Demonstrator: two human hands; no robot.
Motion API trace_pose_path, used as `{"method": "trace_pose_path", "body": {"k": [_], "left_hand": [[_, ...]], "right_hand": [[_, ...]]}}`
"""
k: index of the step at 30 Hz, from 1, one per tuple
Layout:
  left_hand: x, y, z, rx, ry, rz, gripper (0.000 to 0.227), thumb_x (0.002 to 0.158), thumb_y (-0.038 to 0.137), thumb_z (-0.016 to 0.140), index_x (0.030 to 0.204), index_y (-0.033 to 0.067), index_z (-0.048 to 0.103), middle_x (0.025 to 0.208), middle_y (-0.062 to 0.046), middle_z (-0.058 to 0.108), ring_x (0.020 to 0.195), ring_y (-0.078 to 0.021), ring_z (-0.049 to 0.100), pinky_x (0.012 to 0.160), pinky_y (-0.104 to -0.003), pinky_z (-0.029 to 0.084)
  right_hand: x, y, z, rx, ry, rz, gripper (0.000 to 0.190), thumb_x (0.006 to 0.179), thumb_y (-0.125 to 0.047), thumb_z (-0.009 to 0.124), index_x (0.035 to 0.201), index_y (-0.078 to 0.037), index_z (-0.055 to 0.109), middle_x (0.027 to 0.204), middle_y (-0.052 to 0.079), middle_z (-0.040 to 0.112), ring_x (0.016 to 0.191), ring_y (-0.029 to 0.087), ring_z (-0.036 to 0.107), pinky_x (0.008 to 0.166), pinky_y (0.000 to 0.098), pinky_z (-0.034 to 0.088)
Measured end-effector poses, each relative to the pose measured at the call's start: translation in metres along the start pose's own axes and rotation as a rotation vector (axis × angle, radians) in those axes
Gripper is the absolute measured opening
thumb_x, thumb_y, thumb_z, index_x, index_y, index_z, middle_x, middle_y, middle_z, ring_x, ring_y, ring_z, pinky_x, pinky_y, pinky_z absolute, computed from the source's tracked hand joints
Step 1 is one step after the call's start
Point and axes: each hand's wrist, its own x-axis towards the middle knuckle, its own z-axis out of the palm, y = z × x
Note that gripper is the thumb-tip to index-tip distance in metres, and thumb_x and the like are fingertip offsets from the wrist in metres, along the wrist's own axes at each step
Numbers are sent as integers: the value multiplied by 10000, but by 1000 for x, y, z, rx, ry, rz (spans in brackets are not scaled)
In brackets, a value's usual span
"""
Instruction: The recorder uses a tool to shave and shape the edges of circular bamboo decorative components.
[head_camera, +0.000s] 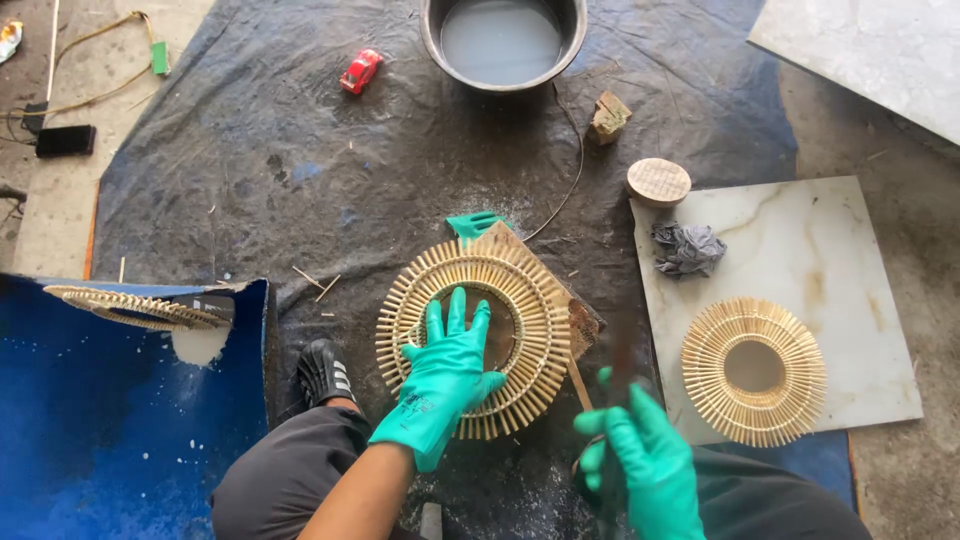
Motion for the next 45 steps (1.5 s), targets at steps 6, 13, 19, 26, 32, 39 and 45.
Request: {"method": "trace_pose_path", "body": {"k": [6, 13, 19, 26, 32, 39, 45], "left_hand": [[-1, -1, 10, -66, -30, -15, 1087, 786, 529, 822, 1626, 316, 167, 1724, -52, -100, 1568, -430, -86, 1120, -805, 186], [1, -4, 8, -52, 0, 7, 1077, 771, 518, 835, 1615, 314, 198, 1727, -60, -86, 1567, -436, -85, 1116, -804, 199], [5, -1, 0, 4, -1, 30, 1078, 775, 529, 832, 1617, 323, 190, 1721, -52, -72, 1561, -438, -67, 1124, -798, 195], [6, -7, 12, -3, 39, 38, 1075, 747, 525, 841, 1607, 333, 226, 1727, -38, -58, 1571, -413, -53, 1127, -778, 221], [1, -3, 2, 26, 28, 50, 1065, 738, 519, 850, 1595, 334, 245, 1724, -33, -39, 1568, -404, -45, 1138, -775, 203], [5, -15, 1, 26, 82, 156, 1038, 687, 463, 878, 1559, 341, 330, 1729, -33, 7, 1576, -379, -30, 1162, -766, 165], [-4, -5, 3, -16, 1, 60, 947, 757, 486, 833, 1562, 387, 344, 1728, -41, -2, 1581, -397, -52, 1160, -770, 160]], "right_hand": [[8, 32, 3, -194, 23, 163, 487, 935, -199, 621, 1413, -106, 601, 829, 126, 781, 484, 151, 589, 402, 285, 464], [16, 34, 7, -197, -102, 267, 503, 921, -223, 635, 1411, -108, 624, 818, 120, 768, 471, 139, 594, 387, 279, 451], [4, 32, -6, -169, -30, 250, 469, 939, -225, 640, 1390, -96, 617, 811, 123, 770, 473, 140, 595, 391, 284, 465], [1, 53, -38, -60, -8, 258, 461, 929, -184, 630, 1368, -42, 625, 768, 131, 743, 431, 145, 555, 357, 277, 413], [3, 46, -39, -147, -39, 293, 468, 931, -230, 642, 1373, -76, 618, 759, 124, 750, 421, 152, 551, 351, 291, 418], [8, 52, -34, -100, 12, 229, 445, 939, -245, 643, 1352, -80, 630, 781, 115, 753, 453, 149, 577, 376, 297, 454], [0, 66, -26, -48, 127, 235, 435, 945, -232, 615, 1354, -84, 608, 814, 124, 762, 474, 152, 584, 385, 300, 455]]}}
